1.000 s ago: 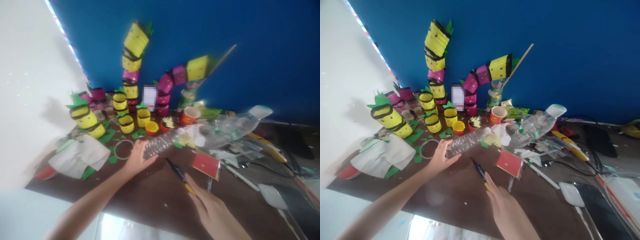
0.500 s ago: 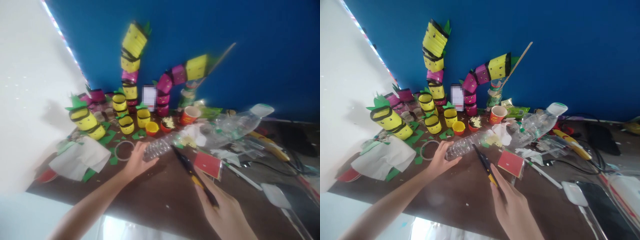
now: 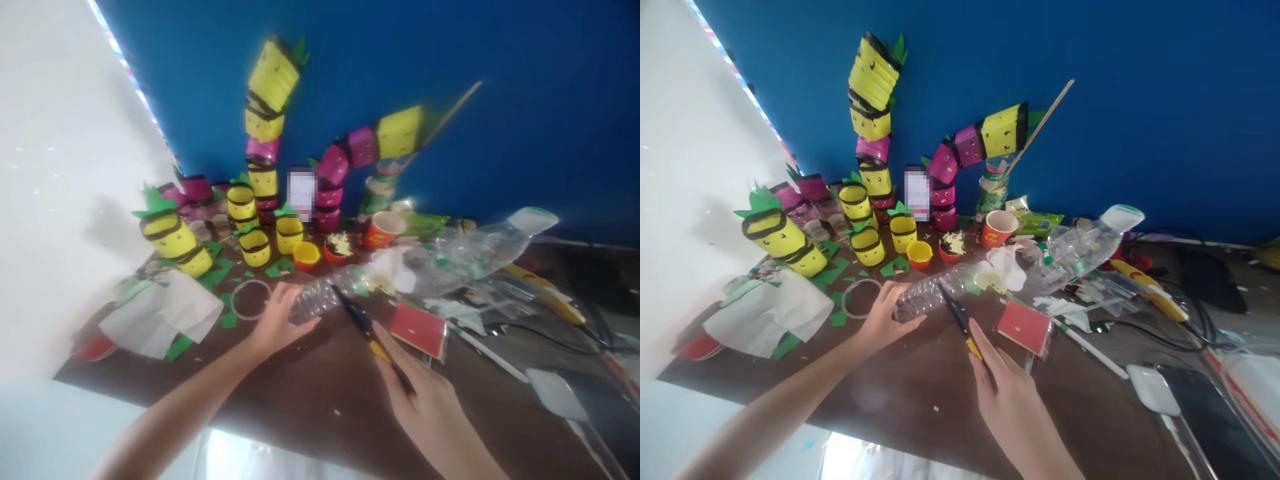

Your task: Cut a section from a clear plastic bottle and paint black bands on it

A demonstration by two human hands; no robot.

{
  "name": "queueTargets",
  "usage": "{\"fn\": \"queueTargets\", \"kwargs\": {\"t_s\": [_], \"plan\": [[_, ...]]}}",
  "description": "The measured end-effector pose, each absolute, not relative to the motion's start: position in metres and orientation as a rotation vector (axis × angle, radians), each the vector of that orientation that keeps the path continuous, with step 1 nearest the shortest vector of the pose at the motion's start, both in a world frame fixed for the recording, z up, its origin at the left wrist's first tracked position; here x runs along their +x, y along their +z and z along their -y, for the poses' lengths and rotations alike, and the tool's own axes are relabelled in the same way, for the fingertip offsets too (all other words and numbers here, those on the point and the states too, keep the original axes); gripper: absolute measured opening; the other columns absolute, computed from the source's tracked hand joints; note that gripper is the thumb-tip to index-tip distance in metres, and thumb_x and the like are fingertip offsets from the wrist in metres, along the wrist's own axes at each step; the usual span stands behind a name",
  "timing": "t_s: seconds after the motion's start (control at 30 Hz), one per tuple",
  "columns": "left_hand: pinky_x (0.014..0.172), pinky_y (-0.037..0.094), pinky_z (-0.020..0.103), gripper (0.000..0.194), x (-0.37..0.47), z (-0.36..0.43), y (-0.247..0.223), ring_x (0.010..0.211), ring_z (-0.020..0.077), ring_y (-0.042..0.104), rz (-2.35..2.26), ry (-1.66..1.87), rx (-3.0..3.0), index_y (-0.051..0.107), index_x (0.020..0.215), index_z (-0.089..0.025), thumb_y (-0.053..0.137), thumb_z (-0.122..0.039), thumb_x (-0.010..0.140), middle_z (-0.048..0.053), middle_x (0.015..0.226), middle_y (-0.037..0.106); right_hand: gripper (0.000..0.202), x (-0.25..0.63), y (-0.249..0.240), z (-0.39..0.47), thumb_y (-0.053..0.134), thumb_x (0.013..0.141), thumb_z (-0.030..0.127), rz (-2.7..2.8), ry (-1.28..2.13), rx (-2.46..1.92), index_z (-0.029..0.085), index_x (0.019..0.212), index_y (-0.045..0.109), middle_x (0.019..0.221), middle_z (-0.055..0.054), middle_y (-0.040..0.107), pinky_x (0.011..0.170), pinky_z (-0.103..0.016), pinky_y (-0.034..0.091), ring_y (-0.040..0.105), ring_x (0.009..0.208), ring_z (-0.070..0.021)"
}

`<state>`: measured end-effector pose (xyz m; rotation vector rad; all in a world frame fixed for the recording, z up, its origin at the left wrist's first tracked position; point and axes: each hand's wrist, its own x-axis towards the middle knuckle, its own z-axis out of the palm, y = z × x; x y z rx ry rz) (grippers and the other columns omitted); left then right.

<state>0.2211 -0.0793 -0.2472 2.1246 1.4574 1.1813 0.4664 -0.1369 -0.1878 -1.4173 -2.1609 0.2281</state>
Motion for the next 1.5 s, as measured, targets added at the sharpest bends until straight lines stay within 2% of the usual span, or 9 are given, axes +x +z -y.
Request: {"fn": "queueTargets", "kwargs": {"t_s": [0.37, 0.53, 0.8, 1.2, 1.5], "plan": [[0.085, 0.050, 0.035, 0.052, 0.220, 0.079, -0.249, 0.099, 0.0214, 0.055, -1.432, 1.186, 2.127, 0.048, 0.118, -0.020, 0.068, -0.041, 0.076, 0.009, 0.107, 0.051, 0.043, 0.465, -0.186, 0.139, 0.040, 0.094, 0.025, 2.259, 0.109, -1.380, 0.016, 0.135, 0.049, 0.100, -0.011, 0.073, 0.060, -0.022, 0.057, 0.073, 0.078, -0.0182], [0.084, 0.051, 0.036, 0.051, 0.220, 0.079, -0.249, 0.099, 0.0214, 0.055, -1.425, 1.189, 2.121, 0.048, 0.118, -0.020, 0.069, -0.041, 0.076, 0.009, 0.106, 0.051, 0.044, 0.464, -0.185, 0.140, 0.039, 0.094, 0.023, 2.316, 0.052, -1.408, 0.013, 0.135, 0.049, 0.092, -0.011, 0.074, 0.053, -0.022, 0.057, 0.072, 0.070, -0.0192], [0.083, 0.051, 0.036, 0.054, 0.220, 0.078, -0.248, 0.098, 0.0213, 0.054, -1.430, 1.166, 2.091, 0.047, 0.120, -0.023, 0.071, -0.040, 0.074, 0.008, 0.106, 0.050, 0.043, 0.465, -0.185, 0.142, 0.038, 0.095, 0.024, 2.344, 0.062, -1.413, 0.012, 0.135, 0.049, 0.084, -0.010, 0.074, 0.052, -0.023, 0.057, 0.069, 0.057, -0.0171], [0.085, 0.052, 0.037, 0.054, 0.220, 0.079, -0.246, 0.100, 0.0213, 0.055, -1.471, 1.121, 2.030, 0.048, 0.119, -0.022, 0.072, -0.038, 0.072, 0.007, 0.107, 0.051, 0.045, 0.467, -0.184, 0.147, 0.036, 0.095, 0.025, 2.350, 0.070, -1.429, 0.015, 0.137, 0.046, 0.083, -0.010, 0.074, 0.050, -0.022, 0.056, 0.069, 0.055, -0.0170], [0.082, 0.053, 0.037, 0.046, 0.221, 0.076, -0.240, 0.098, 0.0225, 0.056, -1.512, 1.108, 1.992, 0.053, 0.114, -0.022, 0.071, -0.034, 0.073, 0.007, 0.104, 0.058, 0.044, 0.470, -0.188, 0.154, 0.039, 0.094, 0.027, 2.321, 0.098, -1.484, 0.016, 0.135, 0.050, 0.083, -0.009, 0.075, 0.051, -0.021, 0.055, 0.070, 0.057, -0.0169]]}}
